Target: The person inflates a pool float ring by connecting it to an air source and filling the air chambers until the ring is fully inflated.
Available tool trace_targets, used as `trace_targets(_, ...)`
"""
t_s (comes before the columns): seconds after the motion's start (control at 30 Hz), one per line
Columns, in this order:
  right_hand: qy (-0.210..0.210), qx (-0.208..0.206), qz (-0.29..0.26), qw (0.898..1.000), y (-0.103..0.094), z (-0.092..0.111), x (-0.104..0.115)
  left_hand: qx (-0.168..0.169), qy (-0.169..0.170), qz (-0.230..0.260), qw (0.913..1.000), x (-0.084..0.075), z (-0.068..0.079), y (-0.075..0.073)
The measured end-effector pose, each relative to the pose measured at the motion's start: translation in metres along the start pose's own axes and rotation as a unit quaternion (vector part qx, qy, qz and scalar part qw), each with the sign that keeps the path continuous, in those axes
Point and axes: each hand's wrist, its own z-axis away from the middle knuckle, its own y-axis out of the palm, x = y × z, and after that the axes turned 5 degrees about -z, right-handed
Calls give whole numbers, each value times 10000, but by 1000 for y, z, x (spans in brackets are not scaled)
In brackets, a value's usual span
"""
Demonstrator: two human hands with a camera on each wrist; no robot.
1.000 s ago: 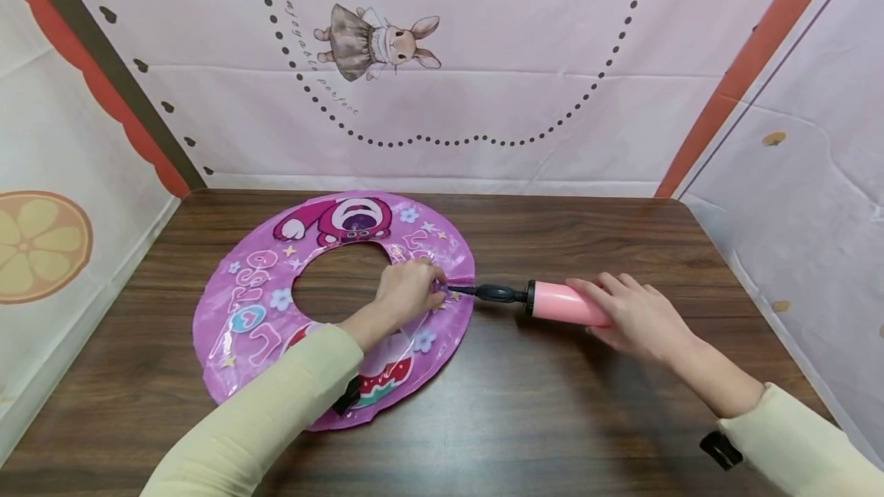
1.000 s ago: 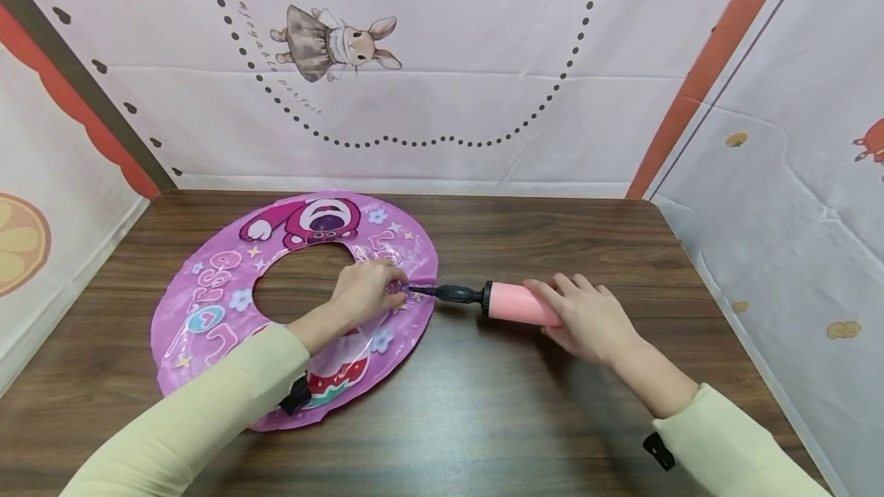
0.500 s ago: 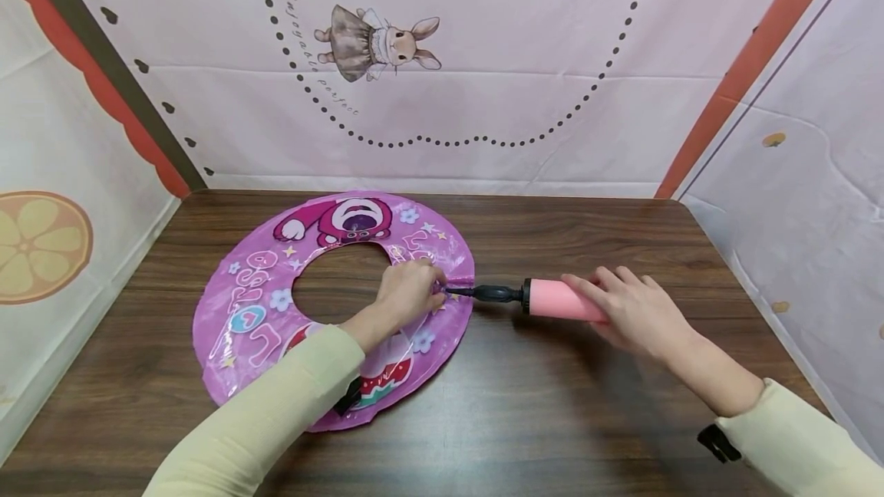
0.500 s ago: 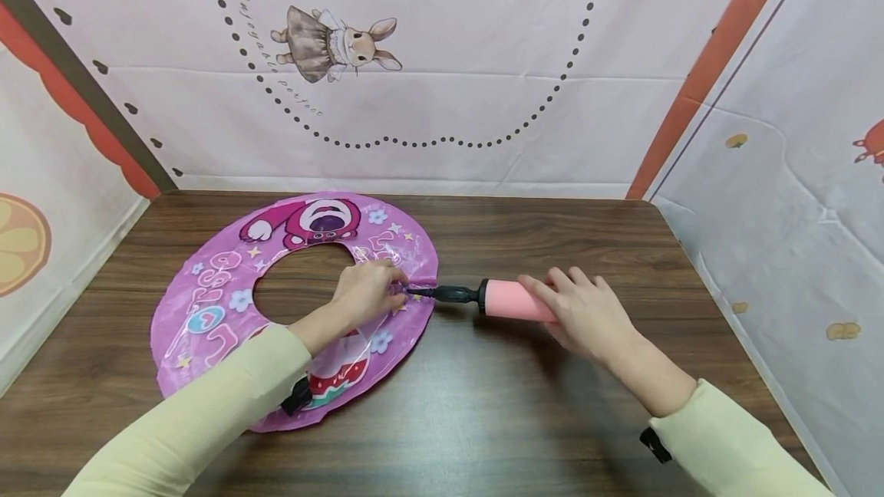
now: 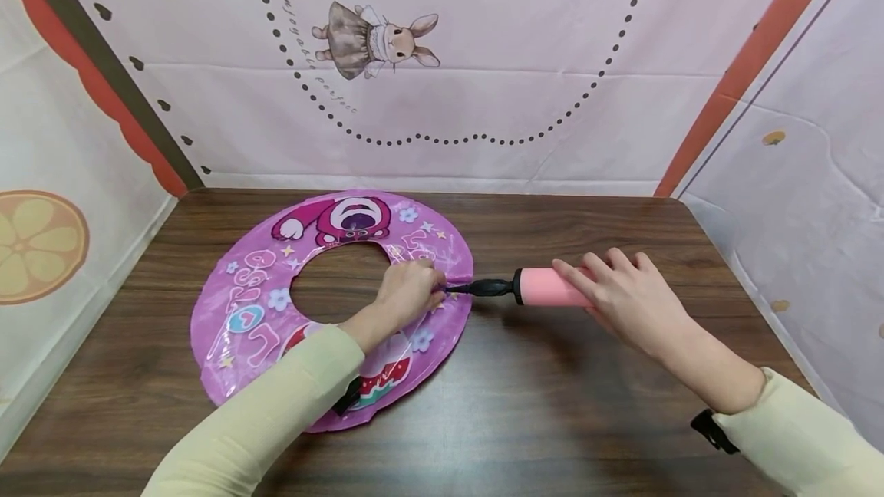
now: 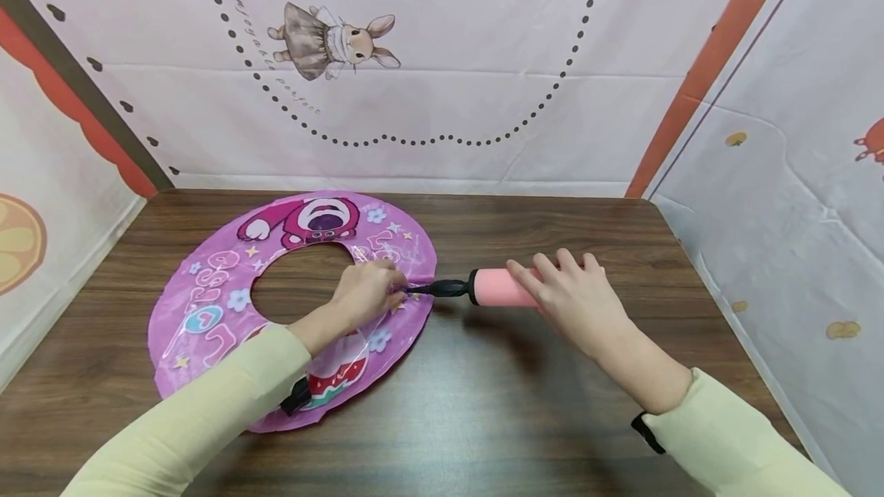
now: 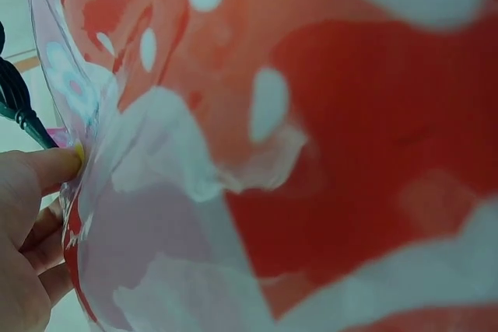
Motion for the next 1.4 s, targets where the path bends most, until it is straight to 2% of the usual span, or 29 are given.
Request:
trace_targets(0.23,4,211,-45,9998,-2,-4,-3,10,-46,23,10000,0,-1,0)
trace_targets(0.37,8,179,-114,9998,1,-3,-4,203,-162,99,9996,-1,-1,-1)
trace_targets(0.6,16,89,-181,9998,6,2,-6,526,-151,383,9978,3,0,-3)
trace_targets(1.23,-281,-285,-196,9990,14,-1,-15,57,-57,194,9998,8,0,2)
trace_targets(1.4,-302,-269,-116,9991,17,-4,-17,41,-2,321,9995,8,-1,4)
